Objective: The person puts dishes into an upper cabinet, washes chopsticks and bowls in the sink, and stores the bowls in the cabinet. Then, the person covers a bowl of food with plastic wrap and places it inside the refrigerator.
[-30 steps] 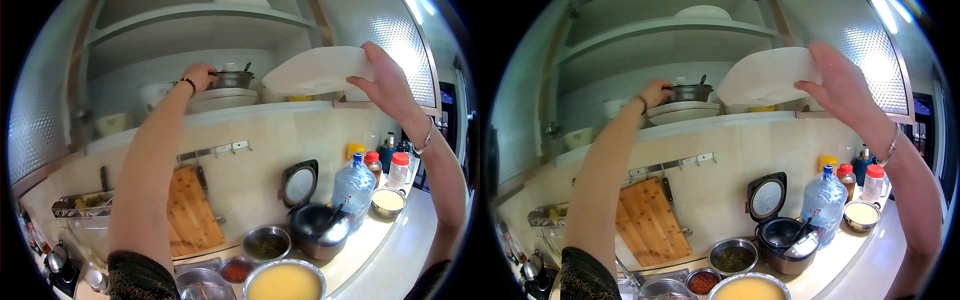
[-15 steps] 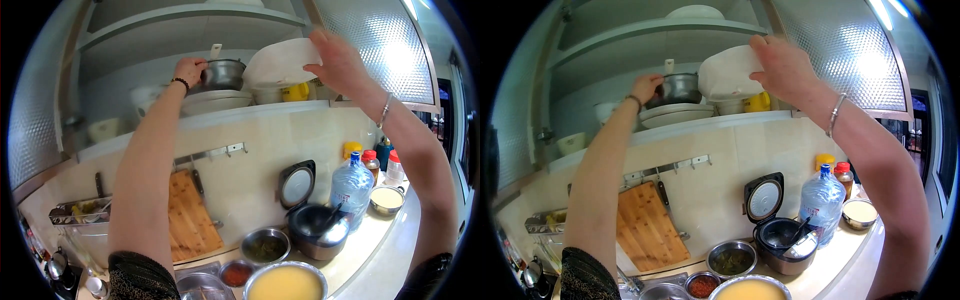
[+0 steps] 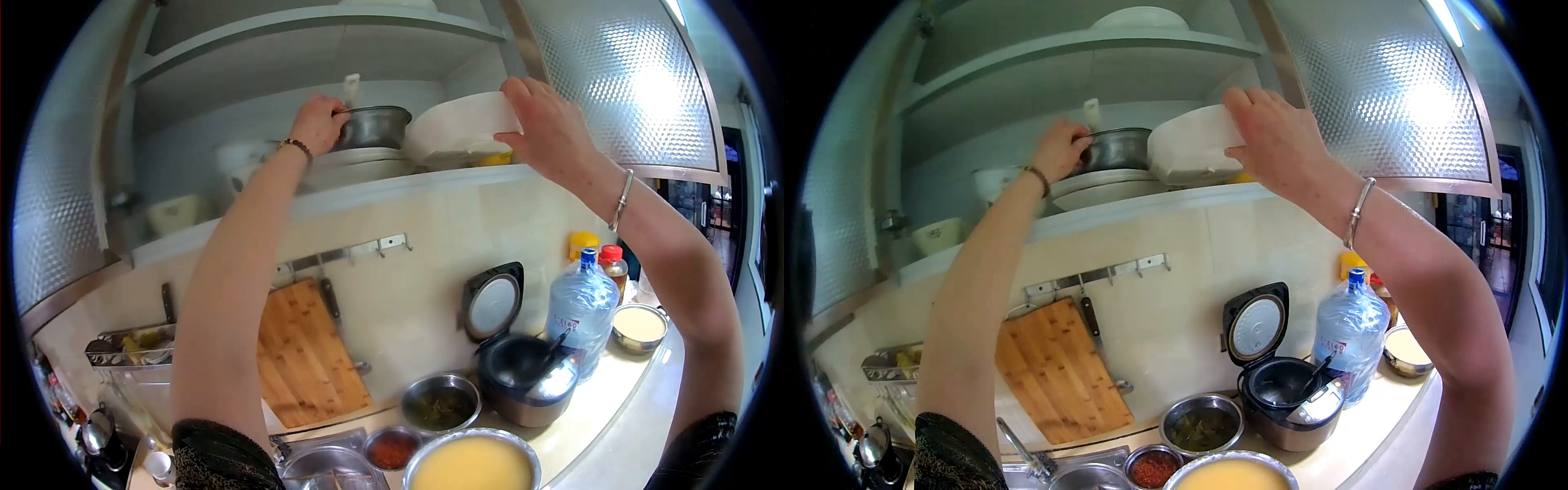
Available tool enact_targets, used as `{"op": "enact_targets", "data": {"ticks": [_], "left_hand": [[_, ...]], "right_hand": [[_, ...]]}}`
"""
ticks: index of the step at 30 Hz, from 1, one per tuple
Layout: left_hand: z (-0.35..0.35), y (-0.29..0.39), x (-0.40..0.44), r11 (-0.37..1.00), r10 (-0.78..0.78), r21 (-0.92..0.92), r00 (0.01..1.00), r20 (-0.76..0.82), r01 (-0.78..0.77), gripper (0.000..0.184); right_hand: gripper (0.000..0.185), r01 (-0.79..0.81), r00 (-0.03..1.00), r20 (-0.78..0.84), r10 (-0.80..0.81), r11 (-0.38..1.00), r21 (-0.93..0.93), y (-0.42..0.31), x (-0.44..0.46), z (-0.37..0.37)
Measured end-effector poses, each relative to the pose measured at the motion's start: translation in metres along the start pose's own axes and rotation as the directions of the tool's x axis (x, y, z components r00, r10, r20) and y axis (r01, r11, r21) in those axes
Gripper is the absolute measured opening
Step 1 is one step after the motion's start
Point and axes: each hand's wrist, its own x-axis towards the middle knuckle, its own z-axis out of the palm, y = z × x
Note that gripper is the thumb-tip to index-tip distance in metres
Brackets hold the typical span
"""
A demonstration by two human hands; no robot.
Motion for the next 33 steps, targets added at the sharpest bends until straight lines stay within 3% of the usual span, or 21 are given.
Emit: {"op": "enact_targets", "data": {"ticks": [2, 5, 8, 12, 14, 18, 23, 26, 30, 32, 33], "left_hand": [[-0.011, 0.008, 0.0, 0.997, -0.072, 0.039, 0.963, 0.26, 0.064, 0.021], [-0.024, 0.018, -0.008, 0.999, -0.031, 0.03, 0.949, 0.313, 0.023, 0.029], [-0.019, 0.014, -0.007, 0.999, -0.028, 0.032, 0.934, 0.356, 0.018, 0.025], [-0.015, 0.01, -0.002, 0.988, 0.037, 0.134, 0.961, 0.275, -0.076, 0.023], [-0.02, 0.012, 0.003, 0.925, -0.242, -0.194, 0.899, 0.364, 0.327, 0.022], [-0.022, 0.009, 0.016, 0.937, -0.251, -0.162, 0.92, 0.302, 0.309, 0.021], [-0.016, -0.013, 0.028, 0.893, -0.227, -0.331, 0.941, 0.252, 0.304, 0.021], [-0.013, -0.009, 0.021, 0.919, -0.211, -0.3, 0.963, 0.169, 0.254, 0.023], [-0.011, -0.008, 0.027, 0.935, -0.229, -0.221, 0.946, 0.228, 0.279, 0.027], [-0.01, -0.011, 0.031, 0.952, -0.1, -0.275, 0.985, 0.139, 0.136, 0.028], [-0.008, -0.011, 0.031, 0.953, -0.099, -0.273, 0.985, 0.141, 0.135, 0.028]], "right_hand": [[0.037, -0.011, 1.0, 0.017, 0.011, 1.0, 0.015, 0.001, -0.001, 0.0], [0.037, 0.036, 0.999, -0.038, -0.036, 0.999, 0.004, 0.004, 0.0, 0.004], [0.039, 0.04, 0.999, -0.029, -0.039, 0.999, 0.007, 0.003, 0.001, 0.001], [0.04, 0.018, 0.999, -0.042, -0.018, 1.0, -0.013, 0.003, 0.005, -0.001], [0.041, -0.027, 1.0, -0.014, 0.026, 0.999, -0.038, 0.004, 0.01, -0.001], [0.035, -0.012, 0.998, -0.07, 0.008, 0.998, -0.055, 0.001, 0.022, -0.001], [0.038, 0.026, 0.996, -0.084, -0.03, 0.998, -0.056, -0.011, 0.038, 0.012], [0.037, 0.05, 0.998, -0.04, -0.051, 0.998, -0.025, -0.024, 0.041, 0.027], [0.037, 0.063, 0.998, 0.011, -0.063, 0.998, 0.027, -0.046, 0.048, 0.046], [0.035, 0.067, 0.998, -0.017, -0.066, 0.995, 0.07, -0.057, 0.054, 0.055], [0.035, 0.065, 0.998, -0.018, -0.064, 0.995, 0.072, -0.062, 0.058, 0.061]]}}
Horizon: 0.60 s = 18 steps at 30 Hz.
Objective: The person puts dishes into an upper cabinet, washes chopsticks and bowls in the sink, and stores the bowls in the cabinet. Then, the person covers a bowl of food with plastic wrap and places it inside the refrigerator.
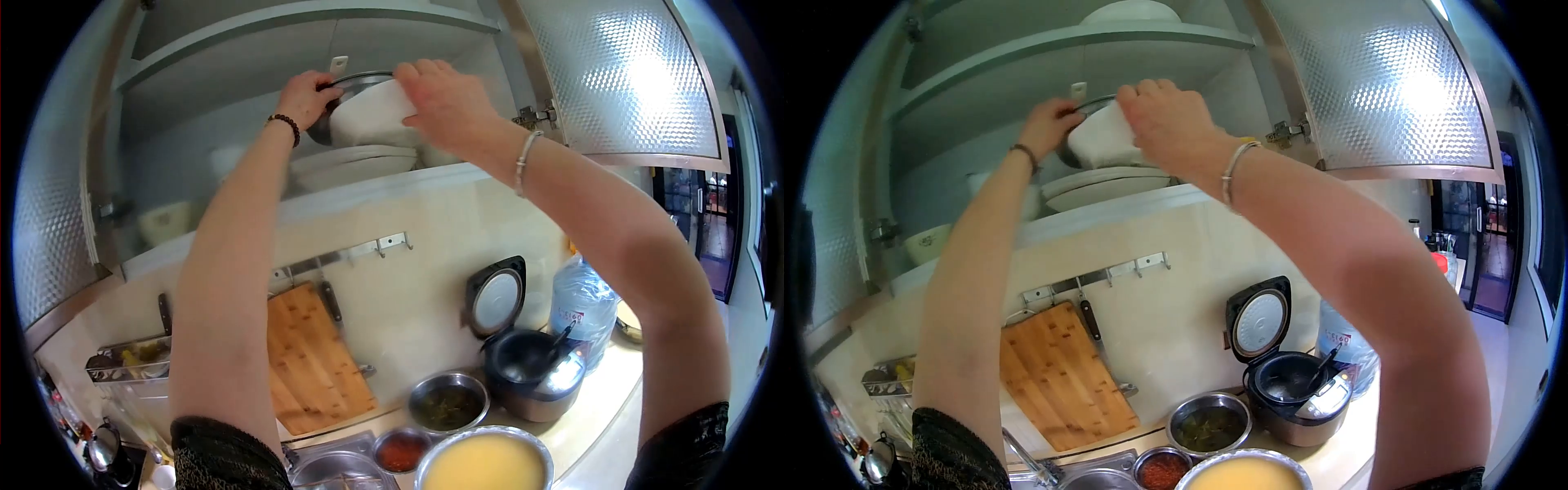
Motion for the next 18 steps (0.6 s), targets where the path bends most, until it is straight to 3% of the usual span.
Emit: {"op": "enact_targets", "data": {"ticks": [2, 3, 6, 8, 12, 18], "left_hand": [[0.004, -0.007, 0.001, 0.971, 0.191, 0.157, 0.981, -0.044, -0.182, 0.027], [0.003, -0.011, 0.002, 0.971, 0.19, 0.159, 0.981, -0.043, -0.181, 0.027], [-0.002, -0.014, 0.004, 0.998, 0.066, 0.003, 0.998, 0.013, -0.066, 0.033], [-0.01, -0.01, 0.002, 0.984, -0.154, -0.071, 0.982, 0.106, 0.162, 0.031], [-0.018, -0.01, -0.005, 0.991, -0.123, -0.038, 0.986, 0.112, 0.128, 0.029], [-0.029, -0.009, -0.021, 0.974, -0.218, -0.039, 0.973, 0.079, 0.222, 0.027]], "right_hand": [[0.033, 0.006, 1.0, -0.028, -0.005, 1.0, 0.021, -0.01, 0.007, 0.015], [0.033, 0.007, 1.0, -0.029, -0.006, 1.0, 0.023, -0.014, 0.012, 0.021], [0.031, -0.048, 0.997, 0.069, 0.046, 0.998, 0.034, -0.026, 0.023, 0.033], [0.032, -0.031, 0.998, 0.054, 0.032, 0.999, -0.017, -0.04, 0.025, 0.039], [0.035, -0.094, 0.987, 0.119, 0.109, 0.988, -0.125, -0.066, 0.04, 0.043], [0.039, -0.016, 0.967, 0.246, 0.068, 0.978, -0.21, -0.105, 0.059, 0.053]]}}
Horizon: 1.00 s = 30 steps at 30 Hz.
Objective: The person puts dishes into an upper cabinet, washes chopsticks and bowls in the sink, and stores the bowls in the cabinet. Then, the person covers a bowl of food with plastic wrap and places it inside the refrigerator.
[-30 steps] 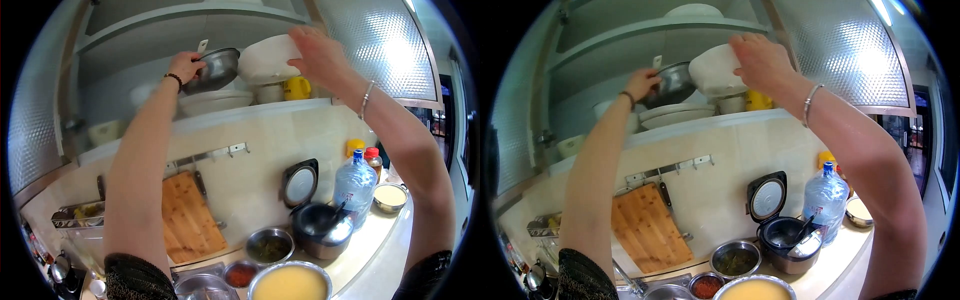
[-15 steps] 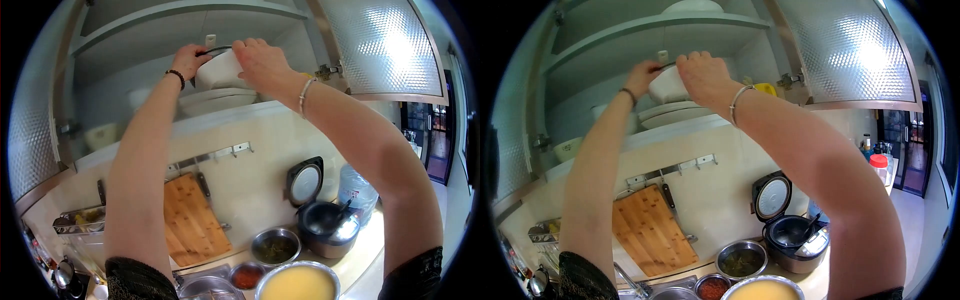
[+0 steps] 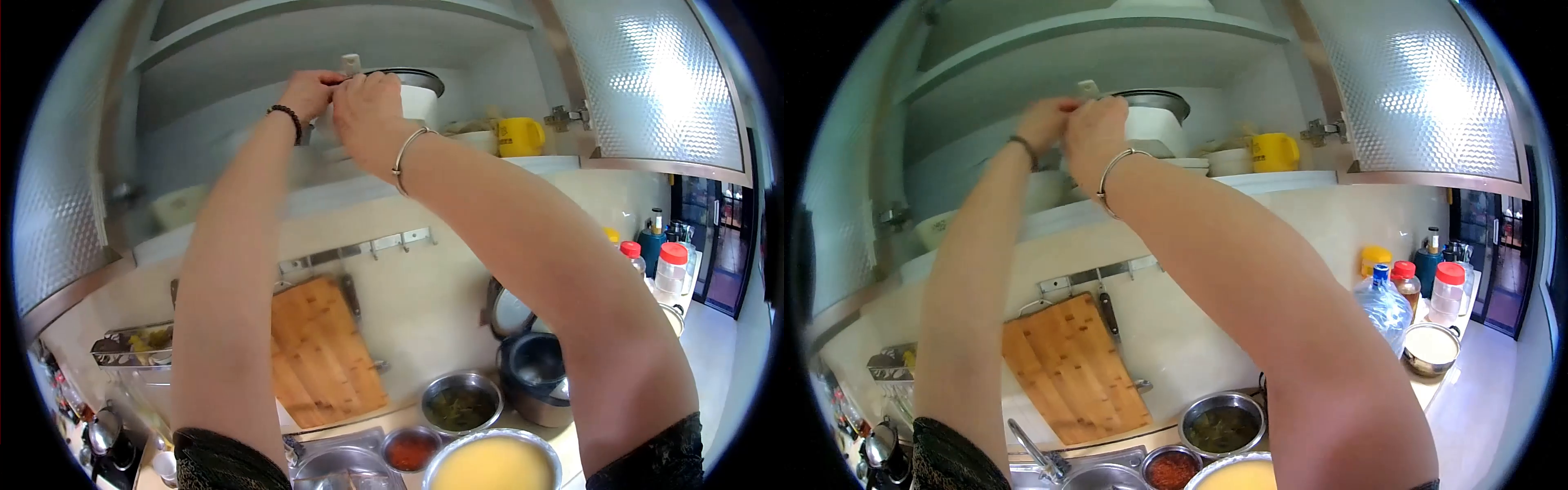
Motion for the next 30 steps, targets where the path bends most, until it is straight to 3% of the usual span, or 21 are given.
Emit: {"op": "enact_targets", "data": {"ticks": [2, 6, 8, 9, 11, 14, 18, 20, 23, 26, 30], "left_hand": [[0.004, -0.02, 0.012, 0.996, 0.054, -0.069, 0.994, 0.099, -0.047, 0.027], [0.005, -0.014, 0.005, 0.999, 0.034, 0.008, 0.999, 0.03, -0.035, 0.026], [0.002, -0.016, 0.005, 0.999, 0.04, 0.019, 0.999, 0.036, -0.04, 0.026], [0.002, -0.017, 0.004, 0.999, 0.043, 0.031, 0.998, 0.049, -0.045, 0.027], [0.004, -0.011, 0.001, 1.0, 0.019, -0.009, 0.999, 0.031, -0.019, 0.025], [0.007, -0.011, 0.002, 0.997, 0.003, -0.074, 1.0, 0.013, -0.002, 0.024], [0.011, -0.017, 0.01, 0.998, 0.021, -0.061, 0.998, -0.054, -0.024, 0.024], [0.011, -0.016, 0.006, 0.996, -0.013, -0.083, 1.0, -0.012, 0.012, 0.026], [0.01, -0.026, 0.01, 0.988, -0.045, -0.147, 0.997, 0.057, 0.053, 0.025], [0.009, -0.026, 0.01, 0.988, -0.028, -0.152, 0.999, 0.032, 0.033, 0.023], [0.009, -0.034, 0.016, 1.0, -0.004, -0.019, 1.0, 0.023, 0.004, 0.027]], "right_hand": [[0.037, -0.03, 0.999, -0.014, 0.031, 0.997, 0.072, -0.005, 0.007, 0.009], [0.038, -0.023, 1.0, 0.0, 0.023, 1.0, 0.004, -0.008, 0.009, 0.02], [0.039, 0.075, 0.976, -0.212, -0.041, 0.985, 0.156, 0.0, 0.009, 0.029], [0.039, 0.073, 0.977, -0.209, -0.038, 0.984, 0.162, 0.007, 0.004, 0.035], [0.027, 0.146, 0.936, -0.353, 0.0, 0.91, 0.388, 0.022, -0.007, 0.04], [0.025, 0.157, 0.894, -0.445, 0.052, 0.894, 0.419, 0.024, -0.012, 0.052], [0.026, 0.143, 0.904, -0.424, 0.051, 0.9, 0.412, 0.013, 0.006, 0.064], [0.04, 0.067, 0.937, -0.338, 0.091, 0.901, 0.428, 0.01, 0.01, 0.063], [0.029, 0.208, 0.932, -0.36, -0.039, 0.872, 0.443, 0.017, 0.004, 0.066], [0.027, 0.141, 0.969, -0.245, -0.027, 0.878, 0.458, 0.025, 0.004, 0.065], [0.027, 0.191, 0.933, -0.359, -0.02, 0.873, 0.448, 0.012, 0.012, 0.069]]}}
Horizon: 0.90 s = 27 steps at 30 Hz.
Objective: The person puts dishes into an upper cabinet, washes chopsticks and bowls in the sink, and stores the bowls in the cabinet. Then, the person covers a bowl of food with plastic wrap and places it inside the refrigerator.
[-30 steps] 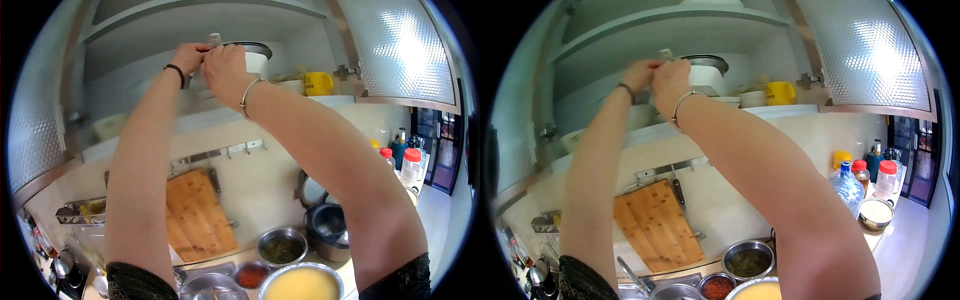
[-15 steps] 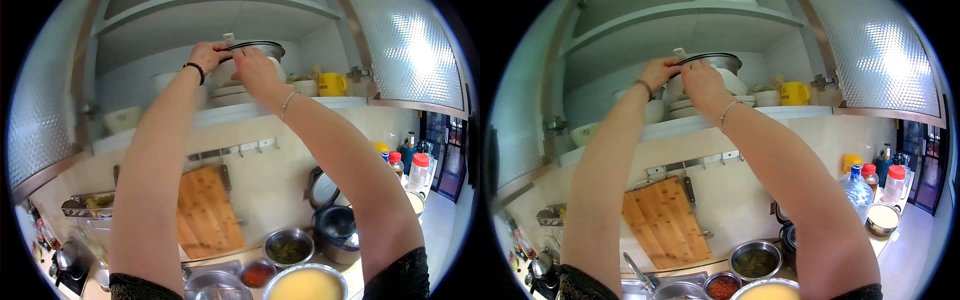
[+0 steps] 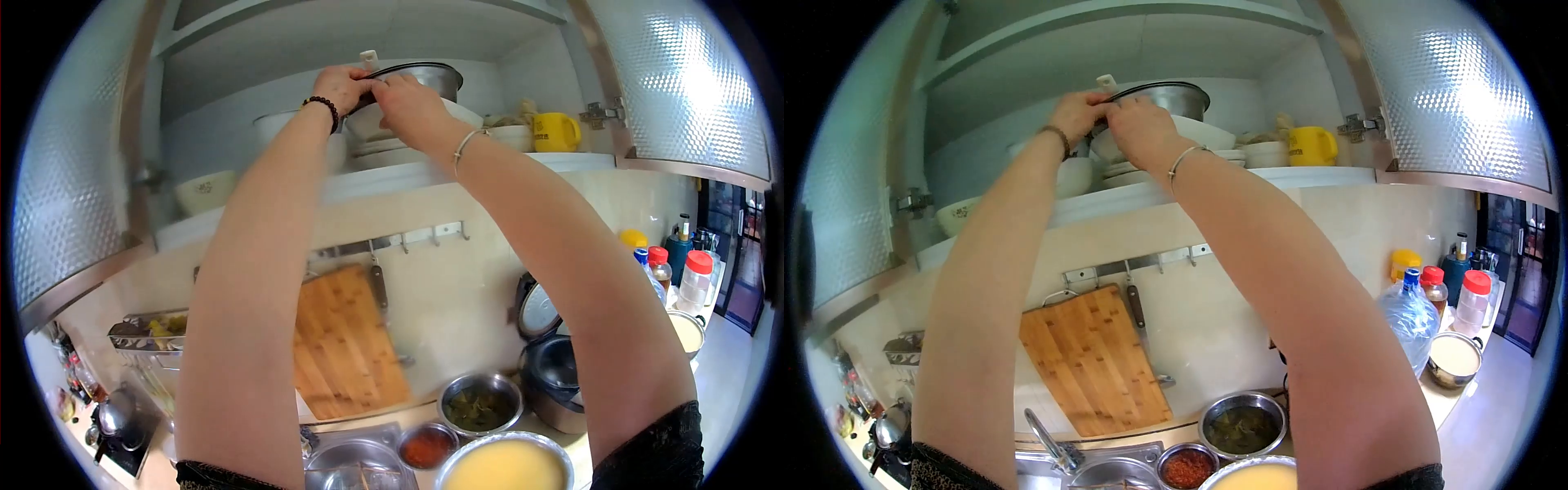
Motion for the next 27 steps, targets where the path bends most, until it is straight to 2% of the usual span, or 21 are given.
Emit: {"op": "enact_targets", "data": {"ticks": [1, 3, 5, 7, 9, 11, 12, 13, 16, 22, 27], "left_hand": [[0.0, 0.003, -0.002, 1.0, -0.003, 0.002, 1.0, 0.002, 0.003, 0.027], [0.0, 0.011, -0.007, 0.987, -0.021, 0.158, 1.0, -0.003, 0.021, 0.027], [0.004, 0.011, -0.007, 0.979, 0.021, 0.201, 1.0, -0.009, -0.019, 0.026], [0.003, 0.006, -0.006, 0.968, 0.062, 0.246, 0.998, -0.024, -0.054, 0.025], [0.006, 0.003, 0.001, 0.984, 0.085, 0.158, 0.996, 0.017, -0.086, 0.024], [0.008, 0.008, -0.006, 0.965, 0.125, 0.224, 0.99, 0.067, -0.137, 0.023], [0.007, 0.011, -0.008, 0.94, 0.153, 0.287, 0.98, 0.125, -0.184, 0.023], [0.009, 0.01, -0.009, 0.88, 0.271, 0.372, 0.955, 0.121, -0.297, 0.024], [0.014, 0.012, -0.007, 0.9, 0.24, 0.333, 0.957, 0.16, -0.281, 0.025], [0.024, 0.023, -0.006, 0.873, 0.302, 0.409, 0.953, -0.024, -0.266, 0.025], [0.025, 0.031, -0.002, 0.903, 0.292, 0.359, 0.95, -0.11, -0.236, 0.022]], "right_hand": [[0.027, 0.01, 0.999, 0.035, -0.01, 1.0, 0.005, 0.0, 0.003, 0.001], [0.027, 0.018, 0.997, 0.069, -0.018, 1.0, 0.005, 0.001, 0.008, 0.001], [0.025, 0.013, 0.971, 0.24, 0.007, 0.996, -0.084, 0.004, 0.016, 0.004], [0.023, 0.023, 0.974, 0.228, -0.015, 0.999, -0.034, 0.009, 0.013, -0.001], [0.021, 0.028, 0.976, 0.215, -0.028, 1.0, 0.003, 0.012, 0.006, -0.009], [0.02, 0.096, 0.96, 0.277, -0.045, 0.98, -0.177, 0.012, 0.002, -0.01], [0.02, 0.099, 0.962, 0.268, -0.048, 0.978, -0.183, 0.013, 0.001, -0.011], [0.021, 0.124, 0.957, 0.281, -0.072, 0.977, -0.171, 0.014, -0.002, -0.012], [0.022, 0.15, 0.95, 0.298, -0.093, 0.973, -0.173, 0.016, -0.008, -0.015], [0.027, 0.156, 0.949, 0.299, -0.096, 0.971, -0.182, 0.031, -0.001, -0.027], [0.03, 0.188, 0.959, 0.244, -0.144, 0.967, -0.17, 0.042, 0.004, -0.03]]}}
